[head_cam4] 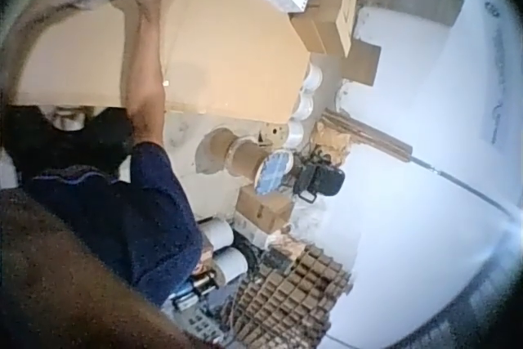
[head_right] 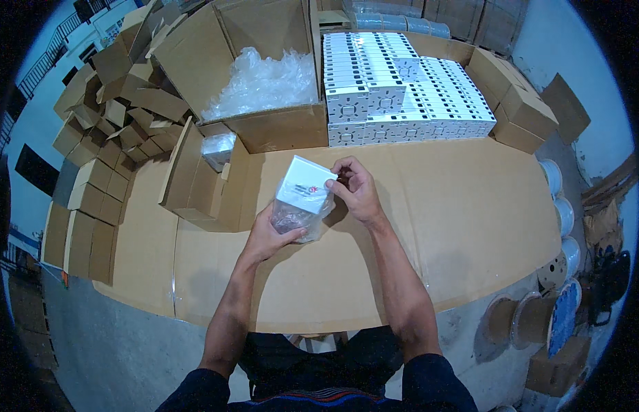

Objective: Place small product boxes into plastic bags and then into larger cardboard boxes for shipping.

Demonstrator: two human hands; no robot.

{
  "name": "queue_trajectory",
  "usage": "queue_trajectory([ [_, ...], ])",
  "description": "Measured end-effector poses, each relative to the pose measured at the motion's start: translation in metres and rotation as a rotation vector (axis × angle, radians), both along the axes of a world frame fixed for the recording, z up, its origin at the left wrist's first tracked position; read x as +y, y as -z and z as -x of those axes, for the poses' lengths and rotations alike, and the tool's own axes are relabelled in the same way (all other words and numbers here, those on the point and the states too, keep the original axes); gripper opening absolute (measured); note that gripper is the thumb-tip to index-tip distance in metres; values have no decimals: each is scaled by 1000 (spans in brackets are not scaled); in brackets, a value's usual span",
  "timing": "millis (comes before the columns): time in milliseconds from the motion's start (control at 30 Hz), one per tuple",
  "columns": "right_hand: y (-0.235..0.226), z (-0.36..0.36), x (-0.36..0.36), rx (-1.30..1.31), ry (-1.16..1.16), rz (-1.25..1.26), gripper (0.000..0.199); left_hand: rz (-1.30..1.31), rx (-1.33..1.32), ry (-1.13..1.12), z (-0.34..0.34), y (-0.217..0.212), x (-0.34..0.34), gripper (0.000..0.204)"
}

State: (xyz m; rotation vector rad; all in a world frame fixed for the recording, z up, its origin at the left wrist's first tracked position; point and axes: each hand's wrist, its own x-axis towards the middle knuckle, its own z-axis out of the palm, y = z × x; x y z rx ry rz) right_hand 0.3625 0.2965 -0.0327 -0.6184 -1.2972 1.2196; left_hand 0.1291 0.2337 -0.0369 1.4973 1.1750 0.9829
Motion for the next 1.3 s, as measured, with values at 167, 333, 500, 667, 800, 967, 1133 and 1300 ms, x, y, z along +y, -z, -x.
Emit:
queue_trajectory([
  [167, 3, 0, -1, -31, -33, 56, 19, -25, 7, 14, 2, 0, 2, 63],
  [333, 2, 4, -3, -131, -39, 53, 14, -46, -86, 31, 1, -5, -2, 61],
  [500, 6, 3, 0, -160, -77, 41, 12, 169, -307, -60, 5, -4, 4, 36],
  [667, -1, 7, 0, -157, -92, 104, 11, 50, -336, -157, -3, 10, 8, 32],
  [800, -8, 3, -11, -238, -126, 269, 24, 26, -565, -252, -19, 14, 14, 29],
  [967, -13, 8, -21, -258, -132, 378, 29, -27, -391, -270, -24, 9, 21, 32],
  [1133, -15, 9, -17, -243, -75, 343, 29, -58, -139, -305, -28, -8, 30, 42],
  [1300, 1, 13, -12, -272, -26, 344, 32, -180, -215, -322, -33, -13, 31, 48],
])
